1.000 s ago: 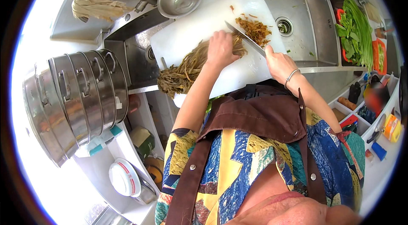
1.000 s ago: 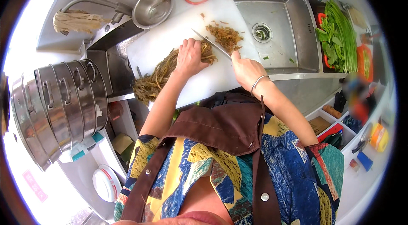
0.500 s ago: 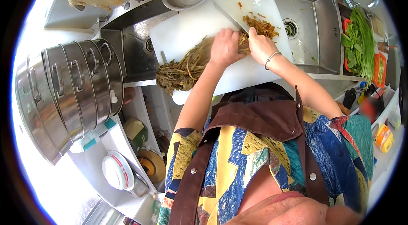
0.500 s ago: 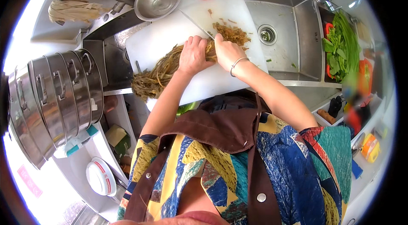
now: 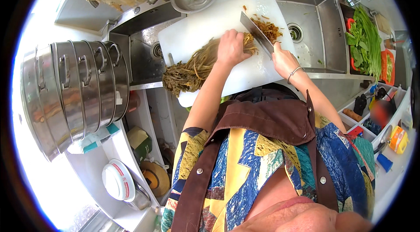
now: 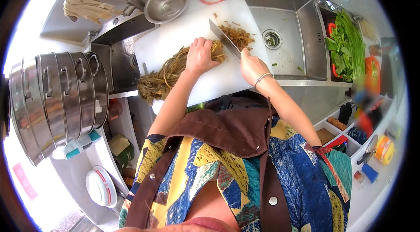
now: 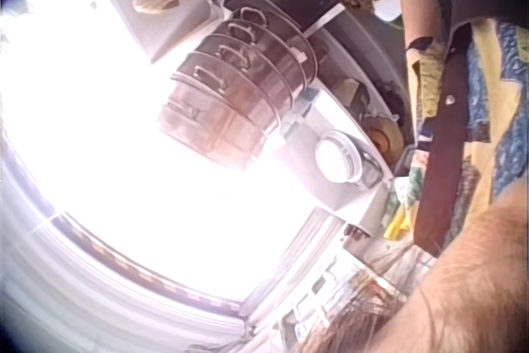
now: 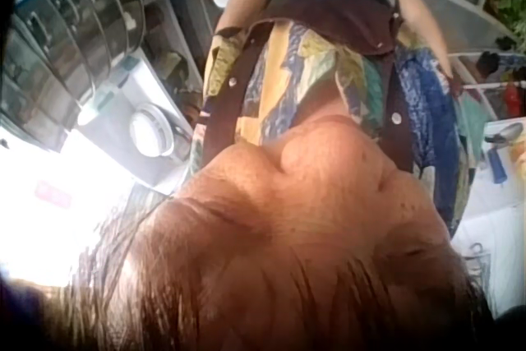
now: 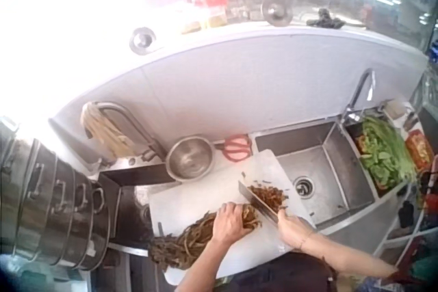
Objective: The person stands at a kitchen counter and uses a cleaver to chop a bundle of dried vegetables on a white cutting board. The chopped pieces are periodically gathered and transferred into a green bowl. The person continues chopping the remaining bundle until the task is complete.
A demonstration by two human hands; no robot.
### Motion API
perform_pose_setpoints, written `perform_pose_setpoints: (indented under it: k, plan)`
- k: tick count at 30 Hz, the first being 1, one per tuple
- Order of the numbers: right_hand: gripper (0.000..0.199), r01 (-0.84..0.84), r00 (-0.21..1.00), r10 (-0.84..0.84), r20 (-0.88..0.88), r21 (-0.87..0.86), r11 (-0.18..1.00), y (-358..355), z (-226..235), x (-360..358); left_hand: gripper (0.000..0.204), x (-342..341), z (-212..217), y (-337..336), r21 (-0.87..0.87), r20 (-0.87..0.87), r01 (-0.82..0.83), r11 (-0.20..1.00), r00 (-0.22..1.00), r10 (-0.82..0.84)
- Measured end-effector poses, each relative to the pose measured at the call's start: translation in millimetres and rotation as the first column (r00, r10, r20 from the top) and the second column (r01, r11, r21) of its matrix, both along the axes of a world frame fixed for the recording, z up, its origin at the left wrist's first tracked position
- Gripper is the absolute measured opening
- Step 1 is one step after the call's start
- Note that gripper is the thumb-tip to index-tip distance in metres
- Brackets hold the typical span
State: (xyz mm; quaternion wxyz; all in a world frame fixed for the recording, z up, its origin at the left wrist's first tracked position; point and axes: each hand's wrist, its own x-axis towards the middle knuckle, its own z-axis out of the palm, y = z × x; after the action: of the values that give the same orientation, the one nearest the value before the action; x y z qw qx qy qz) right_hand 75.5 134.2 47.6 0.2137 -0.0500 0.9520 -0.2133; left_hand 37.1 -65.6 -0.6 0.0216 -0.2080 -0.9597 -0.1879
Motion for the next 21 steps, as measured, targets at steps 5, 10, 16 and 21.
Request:
perform_pose_setpoints:
  k: [5, 10, 16, 21]
  plan:
    - [0.02, 0.032, 0.999, -0.031, -0.031, 0.04, 0.999, 9.9, 7.4, 10.7, 0.059, 0.8, -0.3, -1.0, -0.008, -0.032, 0.01, 1.0, 0.999, -0.011]
    - [0.018, -0.031, 0.996, 0.033, -0.078, 0.024, 0.999, 13.2, 27.0, 22.5, 0.073, -0.2, 9.0, -5.7, -0.009, -0.008, 0.046, 0.999, 0.999, -0.046]
    - [0.016, -0.084, 0.989, 0.083, -0.121, 0.001, 0.996, 14.5, 35.6, 33.0, 0.072, 2.9, 6.0, -12.6, -0.046, -0.017, 0.046, 0.998, 0.999, -0.047]
    - [0.016, -0.083, 0.993, 0.088, -0.082, 0.06, 0.995, 14.6, 32.2, 28.6, 0.063, 6.4, 8.3, -3.0, -0.065, 0.006, -0.032, 0.997, 0.999, 0.033]
